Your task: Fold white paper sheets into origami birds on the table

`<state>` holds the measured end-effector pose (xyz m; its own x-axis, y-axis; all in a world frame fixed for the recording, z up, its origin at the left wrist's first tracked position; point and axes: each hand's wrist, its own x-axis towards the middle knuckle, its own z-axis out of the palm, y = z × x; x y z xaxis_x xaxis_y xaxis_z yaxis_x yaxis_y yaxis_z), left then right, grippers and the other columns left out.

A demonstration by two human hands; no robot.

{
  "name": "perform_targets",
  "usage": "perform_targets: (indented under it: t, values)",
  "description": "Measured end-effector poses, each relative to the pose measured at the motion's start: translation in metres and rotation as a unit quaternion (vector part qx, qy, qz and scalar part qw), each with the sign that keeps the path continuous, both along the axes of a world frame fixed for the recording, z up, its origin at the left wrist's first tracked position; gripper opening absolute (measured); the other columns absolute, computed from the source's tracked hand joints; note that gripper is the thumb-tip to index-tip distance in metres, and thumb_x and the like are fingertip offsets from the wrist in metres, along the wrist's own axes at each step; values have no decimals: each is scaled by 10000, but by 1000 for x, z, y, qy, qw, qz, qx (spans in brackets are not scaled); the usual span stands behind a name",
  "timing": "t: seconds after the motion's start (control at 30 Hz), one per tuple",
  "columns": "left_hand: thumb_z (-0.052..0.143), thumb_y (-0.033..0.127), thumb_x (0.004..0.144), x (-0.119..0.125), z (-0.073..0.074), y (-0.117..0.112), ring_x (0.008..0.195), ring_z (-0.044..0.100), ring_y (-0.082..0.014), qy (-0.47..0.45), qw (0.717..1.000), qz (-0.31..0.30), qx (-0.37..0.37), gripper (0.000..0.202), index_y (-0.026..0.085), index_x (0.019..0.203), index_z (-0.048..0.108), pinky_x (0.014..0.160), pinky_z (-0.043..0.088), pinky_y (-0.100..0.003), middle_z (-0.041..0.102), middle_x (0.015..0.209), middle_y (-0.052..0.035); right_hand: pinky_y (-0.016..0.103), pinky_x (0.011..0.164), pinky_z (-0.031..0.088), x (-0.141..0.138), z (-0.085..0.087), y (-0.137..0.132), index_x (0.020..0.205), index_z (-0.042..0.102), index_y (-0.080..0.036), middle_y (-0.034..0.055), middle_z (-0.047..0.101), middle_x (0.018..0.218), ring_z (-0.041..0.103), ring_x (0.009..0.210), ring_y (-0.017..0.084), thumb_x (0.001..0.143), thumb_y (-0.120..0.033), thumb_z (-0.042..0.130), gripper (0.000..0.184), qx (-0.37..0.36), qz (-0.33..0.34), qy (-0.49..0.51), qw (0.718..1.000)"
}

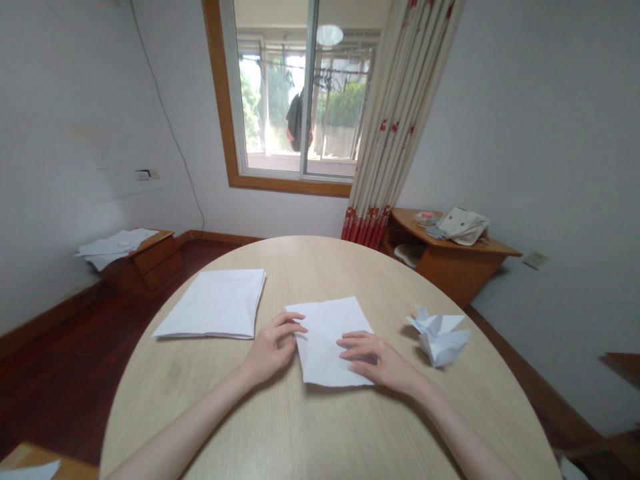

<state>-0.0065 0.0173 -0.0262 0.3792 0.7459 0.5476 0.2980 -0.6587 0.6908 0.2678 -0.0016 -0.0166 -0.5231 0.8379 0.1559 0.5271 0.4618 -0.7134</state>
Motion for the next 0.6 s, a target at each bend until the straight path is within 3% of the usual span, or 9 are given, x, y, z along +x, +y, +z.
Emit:
perform_targets:
  t: [0.2, 0.47, 0.6]
  values:
    - [407, 20, 753, -2, -2, 1, 1108, 582, -209, 28, 999, 6, -28, 384, 204, 921, 699, 989, 443, -399, 639, 1151, -58, 562, 1104, 245, 1, -4, 2, 1034, 732, -251, 108, 594, 1292, 439, 1298, 303, 807, -521, 639, 364, -17, 8, -51, 999]
    - [513, 112, 842, 5, -7, -6, 993, 635, -215, 172, 984, 11, 36, 239, 217, 934, 706, 915, 477, -385, 701, 1049, -47, 574, 1126, 159, -2, -9, 1, 1178, 643, -312, 65, 455, 1424, 323, 1374, 282, 846, -467, 618, 368, -12, 28, -102, 994]
    - [589, 207, 856, 8, -13, -11, 1120, 592, -239, 230, 973, -19, 19, 260, 203, 1106, 658, 973, 451, -399, 637, 1222, -82, 573, 1127, 147, -5, -12, 1, 1234, 593, -333, 57, 408, 1457, 291, 1390, 274, 875, -456, 584, 379, 6, 35, -125, 992]
